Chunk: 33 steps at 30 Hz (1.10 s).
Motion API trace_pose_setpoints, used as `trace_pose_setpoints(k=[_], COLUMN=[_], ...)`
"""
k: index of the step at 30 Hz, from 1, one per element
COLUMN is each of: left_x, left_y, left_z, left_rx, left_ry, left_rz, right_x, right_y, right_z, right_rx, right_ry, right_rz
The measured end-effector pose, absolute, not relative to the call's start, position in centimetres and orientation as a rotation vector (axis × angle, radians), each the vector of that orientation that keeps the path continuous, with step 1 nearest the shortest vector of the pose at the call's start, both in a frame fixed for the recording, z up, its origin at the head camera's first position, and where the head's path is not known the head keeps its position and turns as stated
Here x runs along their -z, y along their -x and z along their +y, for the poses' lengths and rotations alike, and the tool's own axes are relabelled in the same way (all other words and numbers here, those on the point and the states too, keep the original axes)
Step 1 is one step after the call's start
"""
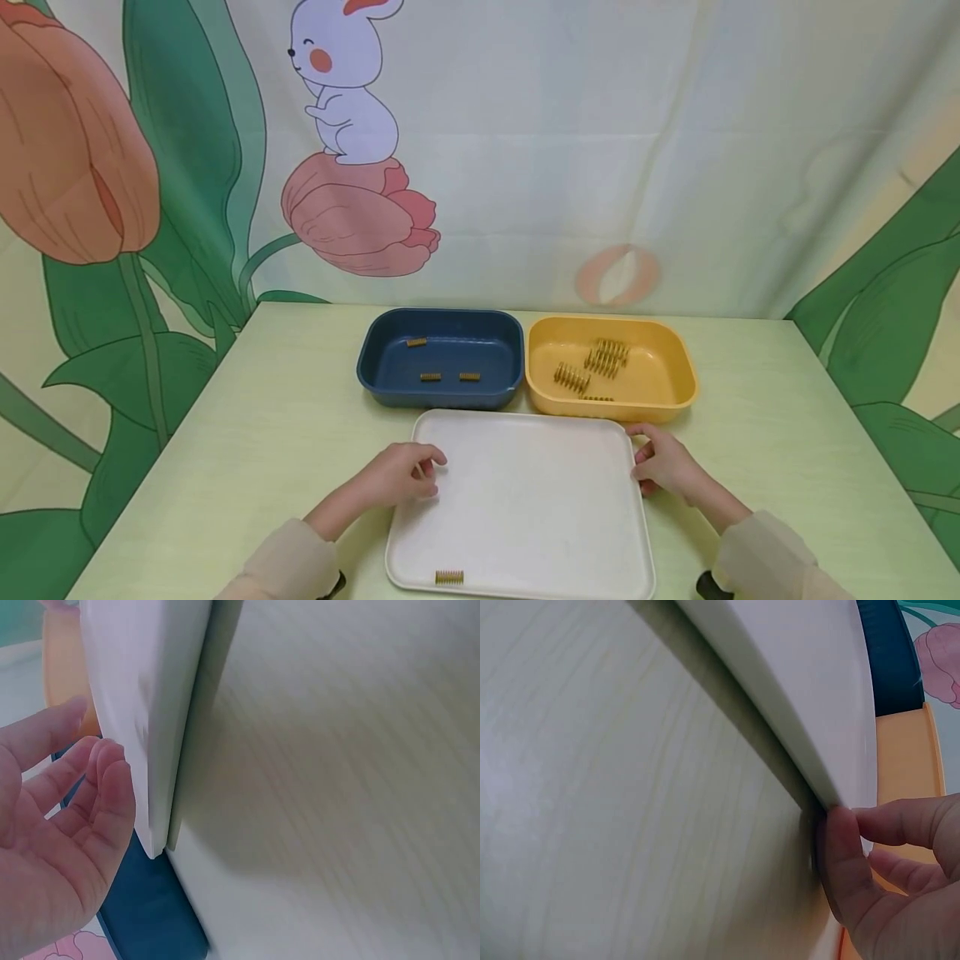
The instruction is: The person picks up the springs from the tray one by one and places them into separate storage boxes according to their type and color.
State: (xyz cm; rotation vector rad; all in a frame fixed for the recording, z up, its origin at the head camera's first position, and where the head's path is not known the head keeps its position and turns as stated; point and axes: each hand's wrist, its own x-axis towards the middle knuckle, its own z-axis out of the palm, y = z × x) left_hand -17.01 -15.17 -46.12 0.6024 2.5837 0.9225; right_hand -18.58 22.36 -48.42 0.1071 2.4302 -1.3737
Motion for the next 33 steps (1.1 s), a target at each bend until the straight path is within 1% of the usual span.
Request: trace_pose_setpoints(k=[13, 21, 33], left_x=[46.2, 46.0, 46.0], left_y=[16.3, 15.8, 15.0], left_z=[-15.0, -15.0, -14.7], left_rx=[-0.928, -0.918, -0.909], left_ry=[-0.627, -0.721, -0.767], left_rz=[2.457, 2.427, 2.368], right_x=[48.3, 48.3, 48.3], right_y=[18.4, 18.4, 18.4], right_z=[22.2, 22.2, 22.2], right_rx=[1.375, 1.379, 1.351], right_ry=[-0.118, -0.106, -0.104], right_rz=[2.439, 2.444, 2.455])
